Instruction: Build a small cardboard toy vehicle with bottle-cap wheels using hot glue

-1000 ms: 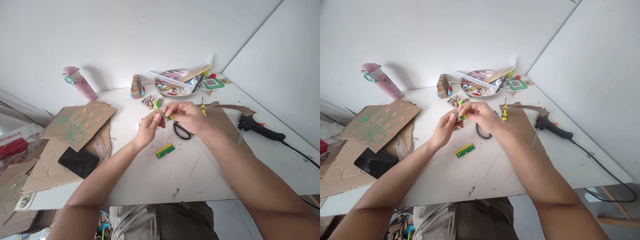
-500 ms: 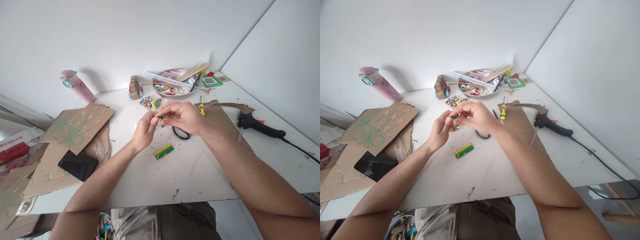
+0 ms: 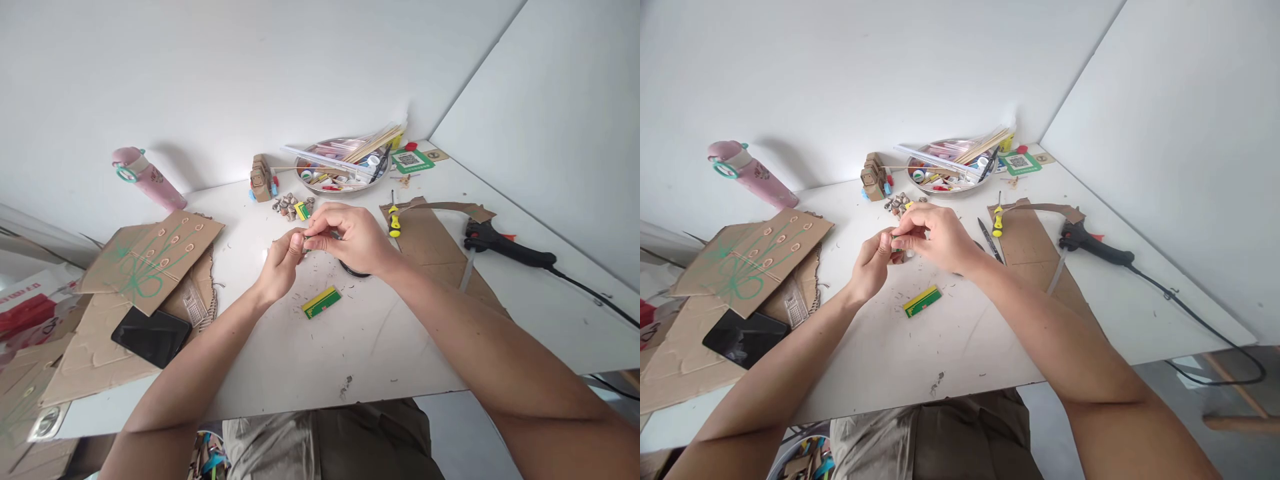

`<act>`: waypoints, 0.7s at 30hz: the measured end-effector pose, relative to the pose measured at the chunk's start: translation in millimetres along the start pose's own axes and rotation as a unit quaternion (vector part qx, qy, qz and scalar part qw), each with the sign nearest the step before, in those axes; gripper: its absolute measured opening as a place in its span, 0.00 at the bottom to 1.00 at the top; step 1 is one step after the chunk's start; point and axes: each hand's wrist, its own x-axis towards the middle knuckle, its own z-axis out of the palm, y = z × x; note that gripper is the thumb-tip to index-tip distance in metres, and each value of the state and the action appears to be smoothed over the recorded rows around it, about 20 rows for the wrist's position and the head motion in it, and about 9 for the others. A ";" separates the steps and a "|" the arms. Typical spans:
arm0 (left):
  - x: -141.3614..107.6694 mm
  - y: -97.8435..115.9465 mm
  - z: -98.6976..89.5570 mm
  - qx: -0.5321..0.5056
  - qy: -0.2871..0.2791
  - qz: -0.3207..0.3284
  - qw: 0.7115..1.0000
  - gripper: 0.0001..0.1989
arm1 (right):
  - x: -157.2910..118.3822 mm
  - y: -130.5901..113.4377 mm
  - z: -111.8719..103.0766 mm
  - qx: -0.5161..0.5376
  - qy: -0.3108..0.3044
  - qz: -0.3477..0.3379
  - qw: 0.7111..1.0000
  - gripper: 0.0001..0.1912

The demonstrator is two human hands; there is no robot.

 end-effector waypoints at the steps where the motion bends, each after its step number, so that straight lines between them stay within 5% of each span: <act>1: 0.6 -0.2 -0.2 -0.007 -0.002 -0.001 1.000 0.38 | 0.5 1.1 -0.5 0.007 -0.007 0.011 1.000 0.27; 9: 1.8 6.4 -2.9 -0.035 -0.004 -0.030 0.999 0.39 | 2.4 12.3 -4.4 0.012 -0.034 0.022 0.999 0.30; 21: 4.1 0.6 0.7 -0.121 -0.016 -0.072 0.990 0.37 | -3.6 8.1 7.2 -0.020 0.018 0.012 1.000 0.27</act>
